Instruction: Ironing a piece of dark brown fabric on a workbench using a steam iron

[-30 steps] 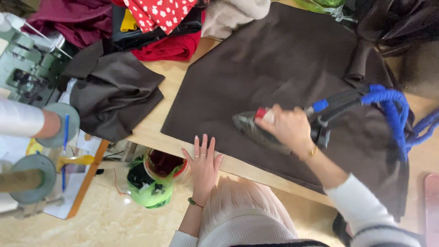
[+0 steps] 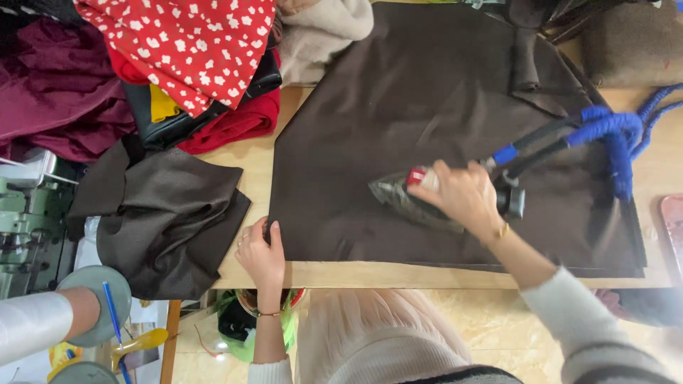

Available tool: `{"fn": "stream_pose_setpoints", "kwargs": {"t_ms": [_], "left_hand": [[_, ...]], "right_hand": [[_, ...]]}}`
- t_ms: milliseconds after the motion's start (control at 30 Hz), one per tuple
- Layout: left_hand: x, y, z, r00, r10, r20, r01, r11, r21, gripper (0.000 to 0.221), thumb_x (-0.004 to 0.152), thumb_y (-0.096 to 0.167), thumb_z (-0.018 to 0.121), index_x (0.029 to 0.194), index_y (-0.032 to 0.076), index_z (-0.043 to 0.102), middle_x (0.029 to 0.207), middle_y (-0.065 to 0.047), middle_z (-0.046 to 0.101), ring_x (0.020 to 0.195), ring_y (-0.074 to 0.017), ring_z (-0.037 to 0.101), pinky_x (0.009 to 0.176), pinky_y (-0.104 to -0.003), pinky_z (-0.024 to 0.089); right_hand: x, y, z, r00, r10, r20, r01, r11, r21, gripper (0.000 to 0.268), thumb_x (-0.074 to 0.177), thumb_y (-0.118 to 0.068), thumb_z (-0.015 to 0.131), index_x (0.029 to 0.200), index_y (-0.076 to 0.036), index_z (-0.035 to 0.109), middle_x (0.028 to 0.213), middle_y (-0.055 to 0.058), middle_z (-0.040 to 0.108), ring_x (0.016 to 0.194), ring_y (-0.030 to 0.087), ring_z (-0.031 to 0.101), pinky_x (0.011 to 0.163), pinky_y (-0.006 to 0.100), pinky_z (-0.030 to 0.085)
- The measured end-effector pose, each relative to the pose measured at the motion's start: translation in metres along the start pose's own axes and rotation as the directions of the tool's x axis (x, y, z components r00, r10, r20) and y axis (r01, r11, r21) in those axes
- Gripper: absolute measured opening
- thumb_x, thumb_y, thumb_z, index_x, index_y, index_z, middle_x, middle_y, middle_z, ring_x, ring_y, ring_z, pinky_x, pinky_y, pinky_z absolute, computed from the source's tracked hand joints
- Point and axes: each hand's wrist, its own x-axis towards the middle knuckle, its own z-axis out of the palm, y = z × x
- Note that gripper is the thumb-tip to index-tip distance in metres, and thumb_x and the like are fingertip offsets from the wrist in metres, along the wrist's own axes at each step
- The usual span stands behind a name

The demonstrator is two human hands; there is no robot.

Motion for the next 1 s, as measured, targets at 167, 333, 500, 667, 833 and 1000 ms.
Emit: {"fn": "stream_pose_setpoints", "kwargs": {"t_ms": [167, 333, 500, 667, 833, 1000], "left_hand": [[0.045, 0.008, 0.023, 0.996, 0.062, 0.059, -0.058, 0.996, -0.072, 0.031, 0.097, 0.041, 0.071, 0.115, 0.016, 0.073, 0.103, -0.007, 0.067, 0.095, -0.0319, 0.066, 0.081, -0.049, 0.051], [0.101, 0.057, 0.031, 0.989, 0.136, 0.066, -0.121, 0.975, -0.188, 0.040, 0.095, 0.029, 0.073, 0.124, 0.002, 0.066, 0.106, -0.024, 0.066, 0.102, -0.0473, 0.066, 0.087, -0.058, 0.052], [0.170, 0.069, 0.100, 0.992, 0.080, 0.093, -0.066, 0.987, -0.145, 0.047, 0.098, 0.040, 0.071, 0.127, 0.004, 0.064, 0.107, -0.025, 0.067, 0.102, -0.0472, 0.068, 0.088, -0.058, 0.053], [0.194, 0.097, 0.095, 0.970, -0.118, 0.212, 0.168, 0.957, -0.235, 0.056, 0.102, 0.064, 0.054, 0.117, 0.012, 0.068, 0.105, -0.019, 0.073, 0.104, -0.0454, 0.070, 0.089, -0.058, 0.052], [0.172, 0.170, -0.001, 0.473, -0.126, 0.872, 0.787, 0.506, -0.354, 0.088, 0.097, 0.061, 0.053, 0.161, 0.004, 0.033, 0.166, -0.020, 0.033, 0.151, -0.0416, 0.035, 0.123, -0.055, 0.031], [0.170, 0.214, -0.002, 0.473, -0.097, 0.875, 0.736, 0.590, -0.332, 0.106, 0.084, 0.072, 0.069, 0.161, 0.008, 0.033, 0.160, -0.023, 0.039, 0.140, -0.0386, 0.051, 0.105, -0.057, 0.051]], "right_hand": [[0.068, 0.044, 0.049, 0.999, 0.016, 0.030, -0.016, 1.000, -0.012, 0.067, 0.092, -0.086, 0.051, 0.080, -0.020, 0.060, 0.058, 0.010, 0.069, 0.062, 0.026, 0.075, 0.073, 0.035, 0.053], [0.120, 0.081, 0.095, 0.996, 0.075, -0.037, -0.075, 0.997, 0.004, 0.072, 0.096, -0.088, 0.053, 0.083, -0.017, 0.062, 0.061, 0.013, 0.070, 0.065, 0.033, 0.075, 0.072, 0.039, 0.053], [0.111, 0.075, 0.063, 0.999, 0.034, 0.016, -0.035, 0.996, 0.085, 0.073, 0.098, -0.086, 0.052, 0.083, -0.015, 0.061, 0.062, 0.015, 0.070, 0.066, 0.034, 0.076, 0.074, 0.040, 0.054], [0.042, 0.049, 0.024, 0.997, -0.071, 0.016, 0.070, 0.997, 0.010, 0.068, 0.089, -0.088, 0.051, 0.077, -0.021, 0.056, 0.056, 0.007, 0.068, 0.060, 0.023, 0.074, 0.075, 0.031, 0.054], [-0.048, 0.027, -0.006, 0.989, -0.146, 0.008, 0.143, 0.979, 0.148, 0.067, 0.077, -0.088, 0.059, 0.075, -0.021, 0.056, 0.053, 0.005, 0.065, 0.055, 0.022, 0.070, 0.072, 0.034, 0.048], [-0.091, 0.026, -0.006, 0.992, -0.129, 0.007, 0.124, 0.967, 0.224, 0.066, 0.074, -0.085, 0.067, 0.075, -0.019, 0.056, 0.053, 0.004, 0.061, 0.051, 0.020, 0.066, 0.066, 0.032, 0.045]]}}
